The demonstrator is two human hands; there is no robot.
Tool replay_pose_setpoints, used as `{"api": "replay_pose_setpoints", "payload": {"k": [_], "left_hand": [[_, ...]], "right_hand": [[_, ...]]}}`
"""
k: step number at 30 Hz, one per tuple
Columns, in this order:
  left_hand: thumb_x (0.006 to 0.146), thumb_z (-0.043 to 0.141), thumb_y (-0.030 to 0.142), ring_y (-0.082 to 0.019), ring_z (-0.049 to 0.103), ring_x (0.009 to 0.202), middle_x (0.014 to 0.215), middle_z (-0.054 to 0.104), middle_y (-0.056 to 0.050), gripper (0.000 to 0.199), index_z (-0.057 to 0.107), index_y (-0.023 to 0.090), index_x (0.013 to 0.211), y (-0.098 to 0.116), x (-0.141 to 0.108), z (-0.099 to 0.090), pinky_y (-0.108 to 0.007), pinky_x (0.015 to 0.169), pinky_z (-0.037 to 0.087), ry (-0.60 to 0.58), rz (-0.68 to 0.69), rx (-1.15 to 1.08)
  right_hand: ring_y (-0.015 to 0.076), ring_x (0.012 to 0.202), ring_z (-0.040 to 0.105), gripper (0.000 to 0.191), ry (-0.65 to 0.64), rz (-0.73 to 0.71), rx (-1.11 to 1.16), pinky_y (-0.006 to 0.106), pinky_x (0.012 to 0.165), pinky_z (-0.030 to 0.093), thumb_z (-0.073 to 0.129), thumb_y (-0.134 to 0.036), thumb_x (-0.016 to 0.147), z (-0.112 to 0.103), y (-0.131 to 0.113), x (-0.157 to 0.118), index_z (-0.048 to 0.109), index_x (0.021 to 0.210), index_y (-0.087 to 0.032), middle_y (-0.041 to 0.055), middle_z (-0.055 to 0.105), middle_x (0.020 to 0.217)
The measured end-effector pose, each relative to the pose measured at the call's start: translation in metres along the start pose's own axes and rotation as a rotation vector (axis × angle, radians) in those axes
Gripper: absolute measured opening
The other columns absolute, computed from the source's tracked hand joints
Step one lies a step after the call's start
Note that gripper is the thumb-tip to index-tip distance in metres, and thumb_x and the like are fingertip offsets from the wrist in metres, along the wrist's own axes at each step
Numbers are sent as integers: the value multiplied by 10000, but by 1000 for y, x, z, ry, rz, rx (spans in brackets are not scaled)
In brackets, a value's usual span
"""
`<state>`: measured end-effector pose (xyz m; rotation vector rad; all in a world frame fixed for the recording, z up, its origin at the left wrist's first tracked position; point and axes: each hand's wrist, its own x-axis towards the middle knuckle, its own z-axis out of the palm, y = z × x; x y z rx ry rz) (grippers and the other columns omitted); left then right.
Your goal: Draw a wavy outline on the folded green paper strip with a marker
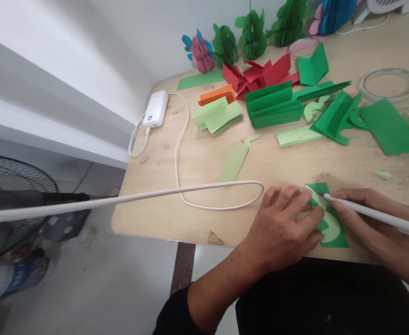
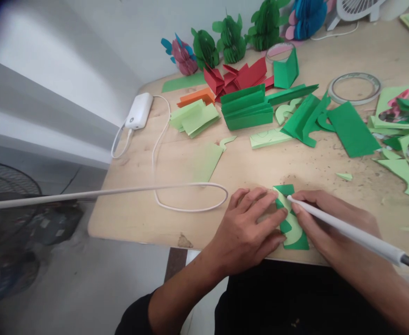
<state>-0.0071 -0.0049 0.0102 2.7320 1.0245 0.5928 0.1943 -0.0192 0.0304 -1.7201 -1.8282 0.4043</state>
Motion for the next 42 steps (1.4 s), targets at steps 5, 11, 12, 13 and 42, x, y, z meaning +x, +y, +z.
{"api": "replay_pose_setpoints", "payload": {"k": [5, 11, 12, 13, 42], "left_hand": [[989, 477, 403, -261, 499, 1289, 1358, 605, -87, 333, 657, 215, 1196, 0, 0, 0, -436, 1056, 350, 0, 4, 0], [985, 490, 397, -263, 506, 1275, 1348, 608, -84, 320, 664, 213, 1180, -1, 0, 1, -432, 1043, 353, 20, 12, -14], [984, 491, 398, -264, 506, 1275, 1350, 607, -85, 319, 665, 212, 1178, -1, 0, 2, -432, 1044, 352, 24, 13, -13], [983, 493, 398, -264, 506, 1274, 1350, 606, -86, 320, 665, 211, 1178, -1, 0, 2, -433, 1045, 352, 28, 14, -11], [983, 495, 416, -262, 499, 1285, 1361, 610, -80, 333, 666, 214, 1185, 0, 0, 4, -429, 1052, 348, 21, 8, -3]], "right_hand": [[154, 719, 725, 344, 4, -53, -51, 239, 612, 537, 480, -571, 885, -5, -4, 0, 687, 866, -296, -19, 767, 825], [144, 758, 726, 307, -6, -62, -51, 231, 652, 539, 496, -545, 891, -7, -1, -7, 684, 893, -302, -28, 767, 862], [147, 764, 725, 303, -3, -58, -51, 236, 657, 540, 501, -547, 889, -7, 0, -8, 684, 902, -306, -29, 767, 872], [150, 763, 724, 298, -5, -54, -51, 240, 654, 540, 504, -549, 887, -7, 1, -9, 683, 908, -311, -31, 765, 872], [126, 689, 705, 255, 18, -82, -144, 244, 567, 468, 485, -516, 914, -14, -4, -21, 641, 897, -315, -53, 754, 811]]}}
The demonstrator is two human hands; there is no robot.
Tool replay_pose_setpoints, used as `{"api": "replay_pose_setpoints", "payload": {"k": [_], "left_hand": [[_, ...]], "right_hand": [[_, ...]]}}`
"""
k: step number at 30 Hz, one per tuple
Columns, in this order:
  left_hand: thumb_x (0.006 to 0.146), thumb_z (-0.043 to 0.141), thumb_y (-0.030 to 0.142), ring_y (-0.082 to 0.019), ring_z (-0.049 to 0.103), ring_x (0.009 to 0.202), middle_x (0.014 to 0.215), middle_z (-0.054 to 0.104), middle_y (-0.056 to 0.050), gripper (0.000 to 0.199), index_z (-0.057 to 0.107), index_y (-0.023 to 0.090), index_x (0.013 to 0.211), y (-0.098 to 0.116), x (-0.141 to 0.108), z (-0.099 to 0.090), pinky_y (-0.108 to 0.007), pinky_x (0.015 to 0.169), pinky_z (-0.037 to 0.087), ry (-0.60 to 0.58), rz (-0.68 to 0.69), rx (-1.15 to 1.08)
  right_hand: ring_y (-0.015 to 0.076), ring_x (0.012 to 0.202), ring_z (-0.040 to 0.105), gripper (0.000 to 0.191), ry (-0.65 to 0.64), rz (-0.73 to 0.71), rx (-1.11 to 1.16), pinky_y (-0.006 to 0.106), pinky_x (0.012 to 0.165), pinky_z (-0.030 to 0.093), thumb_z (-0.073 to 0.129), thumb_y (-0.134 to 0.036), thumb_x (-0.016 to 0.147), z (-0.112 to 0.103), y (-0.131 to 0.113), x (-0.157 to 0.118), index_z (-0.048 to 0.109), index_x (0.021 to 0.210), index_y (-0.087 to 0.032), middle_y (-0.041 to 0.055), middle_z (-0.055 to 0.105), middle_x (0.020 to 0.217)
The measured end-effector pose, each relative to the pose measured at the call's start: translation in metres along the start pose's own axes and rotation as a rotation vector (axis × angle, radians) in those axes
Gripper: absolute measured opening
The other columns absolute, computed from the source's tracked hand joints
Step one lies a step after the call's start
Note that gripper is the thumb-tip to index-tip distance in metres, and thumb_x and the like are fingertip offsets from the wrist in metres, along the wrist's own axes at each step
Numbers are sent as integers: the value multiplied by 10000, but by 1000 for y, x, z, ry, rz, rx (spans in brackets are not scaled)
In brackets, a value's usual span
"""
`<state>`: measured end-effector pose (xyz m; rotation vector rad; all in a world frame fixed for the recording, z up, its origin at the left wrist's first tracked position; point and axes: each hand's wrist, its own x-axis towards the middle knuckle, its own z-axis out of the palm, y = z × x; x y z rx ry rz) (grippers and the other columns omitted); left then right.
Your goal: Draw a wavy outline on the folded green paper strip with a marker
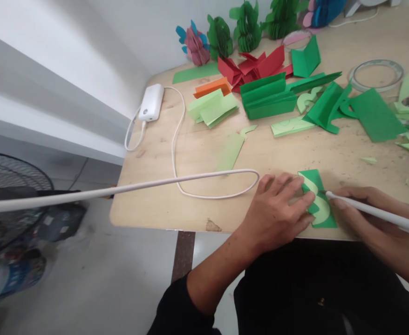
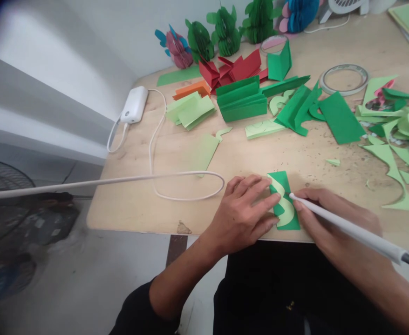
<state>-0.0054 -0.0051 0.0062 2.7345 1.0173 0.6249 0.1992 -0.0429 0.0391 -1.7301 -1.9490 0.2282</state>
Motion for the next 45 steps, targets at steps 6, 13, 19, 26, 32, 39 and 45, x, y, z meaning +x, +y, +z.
{"api": "replay_pose_setpoints", "payload": {"k": [6, 13, 19, 26, 32, 39, 45], "left_hand": [[979, 508, 425, -261, 496, 1284, 1352, 614, -80, 335, 667, 214, 1186, 0, 0, 1, -435, 1053, 343, 13, 3, -4], [982, 504, 417, -261, 505, 1276, 1342, 621, -76, 330, 666, 213, 1185, -1, 0, 2, -434, 1049, 344, 33, 6, -2], [982, 503, 417, -259, 493, 1284, 1345, 612, -78, 333, 664, 215, 1192, 0, 0, 1, -435, 1050, 339, 21, 1, -7], [979, 508, 411, -256, 480, 1293, 1358, 604, -80, 334, 666, 218, 1200, 1, 0, 0, -429, 1053, 339, -4, -8, -6], [981, 505, 419, -260, 482, 1294, 1363, 603, -80, 336, 667, 221, 1199, 1, 0, 0, -429, 1056, 330, -16, -4, 4], [977, 516, 422, -265, 487, 1296, 1371, 602, -83, 338, 662, 216, 1202, 0, 0, 1, -436, 1063, 324, 1, 1, 7], [980, 508, 419, -264, 484, 1298, 1373, 596, -84, 335, 663, 215, 1196, 1, 0, 1, -439, 1070, 321, -5, -1, 12]], "right_hand": [[134, 685, 702, 237, 2, 23, -1, 254, 560, 462, 505, -524, 900, 0, 0, -4, 636, 892, -327, -60, 750, 793], [157, 694, 705, 245, 9, 55, 17, 272, 573, 484, 515, -542, 880, 1, -1, -5, 648, 893, -337, -52, 751, 791], [170, 670, 704, 306, -4, 97, 50, 276, 557, 491, 510, -584, 861, -1, -5, -4, 671, 862, -323, -36, 753, 770], [174, 682, 712, 384, -61, 196, 136, 275, 583, 520, 536, -641, 813, -2, -4, 2, 707, 810, -298, -18, 771, 802], [181, 702, 713, 422, -106, 244, 165, 283, 598, 526, 562, -668, 773, -2, -1, 5, 720, 795, -277, -4, 781, 835], [168, 736, 720, 399, -108, 264, 186, 270, 628, 522, 589, -659, 766, -3, -1, 2, 715, 805, -283, -17, 779, 841], [181, 700, 711, 404, -68, 248, 163, 285, 597, 514, 571, -677, 769, -4, -3, 0, 702, 792, -296, -11, 773, 817]]}}
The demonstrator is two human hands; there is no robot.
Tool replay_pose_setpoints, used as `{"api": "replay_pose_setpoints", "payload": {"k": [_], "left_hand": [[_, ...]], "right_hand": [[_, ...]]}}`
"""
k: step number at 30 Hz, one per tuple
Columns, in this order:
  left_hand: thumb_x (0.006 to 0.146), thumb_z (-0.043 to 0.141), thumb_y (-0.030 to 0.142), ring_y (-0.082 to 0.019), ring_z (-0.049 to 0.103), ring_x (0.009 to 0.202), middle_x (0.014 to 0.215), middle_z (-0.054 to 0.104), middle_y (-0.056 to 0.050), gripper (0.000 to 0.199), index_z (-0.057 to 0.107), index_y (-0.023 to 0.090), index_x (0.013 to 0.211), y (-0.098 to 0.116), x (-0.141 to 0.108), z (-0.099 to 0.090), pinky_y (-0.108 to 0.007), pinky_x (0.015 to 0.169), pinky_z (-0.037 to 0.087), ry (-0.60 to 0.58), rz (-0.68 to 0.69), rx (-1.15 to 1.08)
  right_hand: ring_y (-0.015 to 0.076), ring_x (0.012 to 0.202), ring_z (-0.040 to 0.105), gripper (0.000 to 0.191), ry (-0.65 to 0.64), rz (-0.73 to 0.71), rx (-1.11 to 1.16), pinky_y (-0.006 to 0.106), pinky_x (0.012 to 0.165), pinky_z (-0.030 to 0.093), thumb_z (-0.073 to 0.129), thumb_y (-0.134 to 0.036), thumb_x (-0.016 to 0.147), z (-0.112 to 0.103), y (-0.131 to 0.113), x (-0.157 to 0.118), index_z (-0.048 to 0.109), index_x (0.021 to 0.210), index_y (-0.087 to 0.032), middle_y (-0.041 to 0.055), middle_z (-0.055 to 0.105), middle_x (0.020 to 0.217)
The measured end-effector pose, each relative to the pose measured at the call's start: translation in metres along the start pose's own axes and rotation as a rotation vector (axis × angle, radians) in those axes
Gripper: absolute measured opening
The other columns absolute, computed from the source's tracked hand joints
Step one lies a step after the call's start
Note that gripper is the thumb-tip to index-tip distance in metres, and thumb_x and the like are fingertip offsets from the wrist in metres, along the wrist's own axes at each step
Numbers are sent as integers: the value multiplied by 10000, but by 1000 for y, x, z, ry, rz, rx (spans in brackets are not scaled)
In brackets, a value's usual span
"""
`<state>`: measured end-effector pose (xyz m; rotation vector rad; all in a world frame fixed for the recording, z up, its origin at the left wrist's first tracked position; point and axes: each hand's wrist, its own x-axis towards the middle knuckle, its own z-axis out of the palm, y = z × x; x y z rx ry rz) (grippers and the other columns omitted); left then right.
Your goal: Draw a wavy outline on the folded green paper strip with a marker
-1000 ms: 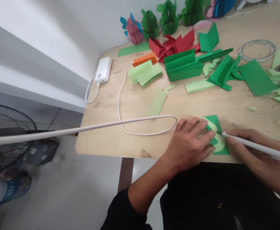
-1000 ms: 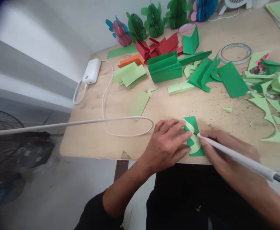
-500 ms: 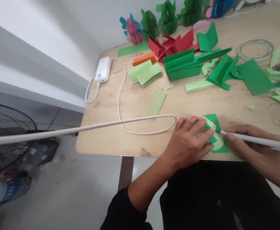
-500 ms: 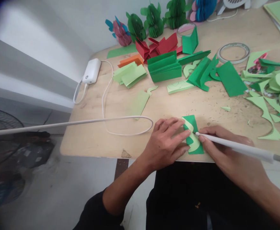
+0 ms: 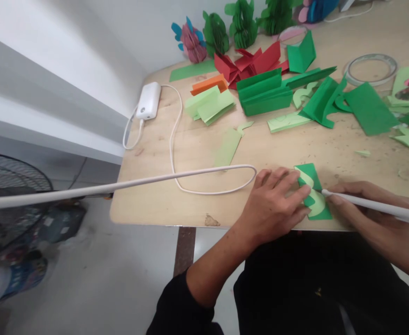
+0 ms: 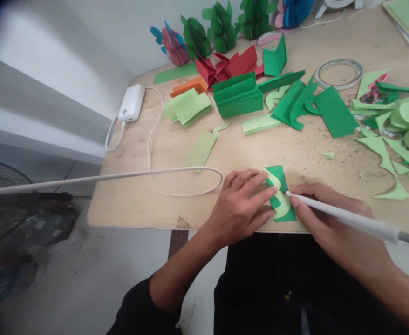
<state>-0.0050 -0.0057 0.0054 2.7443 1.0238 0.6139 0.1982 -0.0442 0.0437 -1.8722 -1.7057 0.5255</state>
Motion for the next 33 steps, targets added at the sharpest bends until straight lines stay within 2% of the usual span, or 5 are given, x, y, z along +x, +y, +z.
{"api": "replay_pose_setpoints", "payload": {"k": [5, 17, 23, 29, 33], "left_hand": [[974, 519, 421, -271, 463, 1322, 1391, 579, -98, 344, 655, 220, 1218, 0, 0, -1, -439, 1063, 328, -39, -1, 14], [968, 527, 411, -272, 467, 1309, 1380, 589, -98, 341, 653, 208, 1210, -2, -1, 2, -440, 1058, 333, -13, 10, -8], [965, 532, 412, -275, 466, 1312, 1374, 594, -102, 336, 655, 209, 1203, -1, -1, 1, -439, 1052, 336, -13, 9, -10], [967, 530, 413, -274, 493, 1285, 1371, 603, -96, 338, 658, 199, 1195, -2, -1, 2, -439, 1042, 346, 15, 17, -22], [964, 537, 418, -273, 500, 1280, 1371, 608, -93, 340, 662, 201, 1194, -1, -1, 2, -435, 1043, 349, 20, 13, -15]], "right_hand": [[172, 664, 698, 394, 11, -8, -25, 286, 583, 499, 540, -672, 797, -1, -3, -3, 685, 795, -306, -18, 758, 767], [158, 696, 708, 332, 54, -85, -72, 265, 607, 510, 549, -602, 839, 0, 6, -13, 682, 843, -297, -29, 759, 792], [189, 728, 718, 321, 36, -35, -44, 291, 642, 534, 563, -600, 827, 0, 8, -15, 688, 858, -306, -13, 766, 822], [183, 696, 707, 351, 25, -9, -56, 288, 613, 523, 552, -623, 819, -4, 7, -18, 693, 822, -301, -7, 754, 780], [171, 792, 726, 288, 93, -49, -65, 274, 630, 532, 543, -544, 870, -4, 8, -23, 702, 962, -321, -22, 776, 891]]}}
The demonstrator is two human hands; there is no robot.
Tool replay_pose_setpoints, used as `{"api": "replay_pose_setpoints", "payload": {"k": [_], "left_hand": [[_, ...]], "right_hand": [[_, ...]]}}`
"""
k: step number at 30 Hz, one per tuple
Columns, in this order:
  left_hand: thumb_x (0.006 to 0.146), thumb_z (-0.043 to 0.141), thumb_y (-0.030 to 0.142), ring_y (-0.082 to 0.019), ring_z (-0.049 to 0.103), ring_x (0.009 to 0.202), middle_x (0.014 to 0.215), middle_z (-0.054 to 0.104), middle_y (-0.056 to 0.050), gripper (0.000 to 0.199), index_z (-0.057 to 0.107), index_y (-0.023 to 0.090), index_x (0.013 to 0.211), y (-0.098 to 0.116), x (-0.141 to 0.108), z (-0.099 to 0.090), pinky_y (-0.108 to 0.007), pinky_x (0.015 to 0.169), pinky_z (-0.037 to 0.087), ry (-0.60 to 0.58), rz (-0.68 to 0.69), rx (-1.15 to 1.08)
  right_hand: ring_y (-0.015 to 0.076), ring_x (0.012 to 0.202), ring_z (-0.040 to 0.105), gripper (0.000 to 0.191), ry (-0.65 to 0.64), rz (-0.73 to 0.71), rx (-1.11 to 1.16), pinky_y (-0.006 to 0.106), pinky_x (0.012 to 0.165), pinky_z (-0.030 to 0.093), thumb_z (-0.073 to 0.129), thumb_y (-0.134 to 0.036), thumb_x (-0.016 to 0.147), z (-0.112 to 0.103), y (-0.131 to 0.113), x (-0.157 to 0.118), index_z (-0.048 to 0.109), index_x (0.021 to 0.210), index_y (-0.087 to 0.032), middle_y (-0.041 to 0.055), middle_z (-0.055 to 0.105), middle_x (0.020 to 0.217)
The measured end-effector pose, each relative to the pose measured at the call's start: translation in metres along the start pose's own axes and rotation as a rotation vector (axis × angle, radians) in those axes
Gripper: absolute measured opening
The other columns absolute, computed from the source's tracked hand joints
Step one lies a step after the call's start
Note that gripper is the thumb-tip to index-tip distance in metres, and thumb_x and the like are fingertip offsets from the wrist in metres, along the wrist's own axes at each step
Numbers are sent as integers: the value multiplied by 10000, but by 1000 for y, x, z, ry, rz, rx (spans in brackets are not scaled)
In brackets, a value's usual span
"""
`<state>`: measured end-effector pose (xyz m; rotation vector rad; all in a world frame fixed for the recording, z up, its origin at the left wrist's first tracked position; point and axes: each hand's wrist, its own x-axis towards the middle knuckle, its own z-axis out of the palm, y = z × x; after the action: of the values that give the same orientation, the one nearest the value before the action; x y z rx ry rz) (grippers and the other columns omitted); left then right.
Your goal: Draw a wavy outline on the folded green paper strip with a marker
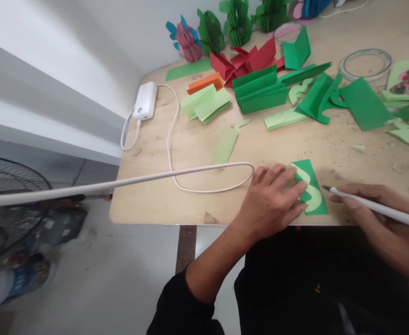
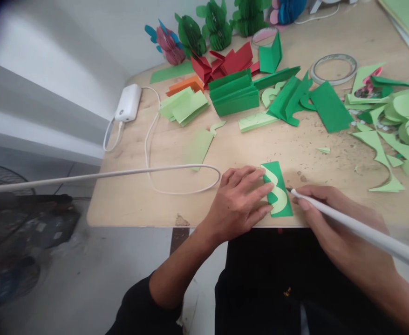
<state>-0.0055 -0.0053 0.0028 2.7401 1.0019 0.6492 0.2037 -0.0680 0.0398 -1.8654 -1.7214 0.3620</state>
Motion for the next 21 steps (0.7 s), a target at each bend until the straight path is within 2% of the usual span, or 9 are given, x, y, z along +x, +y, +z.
{"api": "replay_pose_setpoints", "payload": {"k": [2, 5, 8, 10, 13, 17, 21], "left_hand": [[969, 532, 416, -269, 499, 1283, 1365, 613, -91, 334, 666, 203, 1189, 1, 0, 0, -433, 1049, 344, 0, -3, 6], [973, 526, 418, -265, 497, 1284, 1358, 618, -90, 336, 664, 207, 1196, 1, 0, -1, -432, 1055, 335, 3, -2, 13], [974, 522, 427, -264, 494, 1285, 1362, 612, -89, 347, 653, 216, 1218, 0, 0, 0, -430, 1056, 328, 4, 5, 19], [979, 512, 428, -263, 495, 1282, 1364, 604, -87, 343, 649, 231, 1223, -1, 0, 1, -429, 1049, 330, 0, 15, 17], [978, 508, 425, -265, 489, 1282, 1366, 592, -85, 304, 666, 254, 1173, -1, 0, 3, -430, 1040, 329, -3, 20, 15], [978, 509, 421, -262, 472, 1297, 1376, 579, -81, 267, 682, 267, 1112, -2, -1, 4, -426, 1042, 323, -4, 13, 17], [978, 511, 420, -264, 470, 1298, 1380, 578, -84, 274, 683, 265, 1125, -2, -1, 4, -428, 1037, 330, -5, 13, 8]], "right_hand": [[172, 844, 731, 247, 12, -68, 2, 279, 662, 545, 527, -453, 906, 1, 1, -3, 689, 1044, -326, -23, 779, 947], [174, 902, 725, 223, 0, -273, 21, 292, 763, 558, 538, -314, 910, 5, 3, -7, 665, 1091, -287, 2, 769, 1000], [162, 861, 705, 300, 24, -486, 7, 310, 811, 552, 575, -204, 878, 11, 7, -9, 623, 1172, -239, 19, 756, 971], [156, 812, 688, 354, 48, -580, -51, 319, 771, 544, 578, -176, 870, 15, 9, -9, 597, 1220, -228, 13, 753, 927], [167, 778, 673, 408, 83, -627, -125, 320, 702, 518, 575, -171, 869, 19, 12, -11, 577, 1271, -239, 9, 750, 885], [197, 806, 656, 532, 103, -635, -133, 338, 697, 495, 596, -129, 839, 22, 15, -13, 535, 1356, -235, 29, 746, 892], [203, 816, 646, 492, 118, -653, -148, 339, 698, 485, 613, -113, 823, 25, 16, -14, 570, 1309, -177, 49, 737, 885]]}}
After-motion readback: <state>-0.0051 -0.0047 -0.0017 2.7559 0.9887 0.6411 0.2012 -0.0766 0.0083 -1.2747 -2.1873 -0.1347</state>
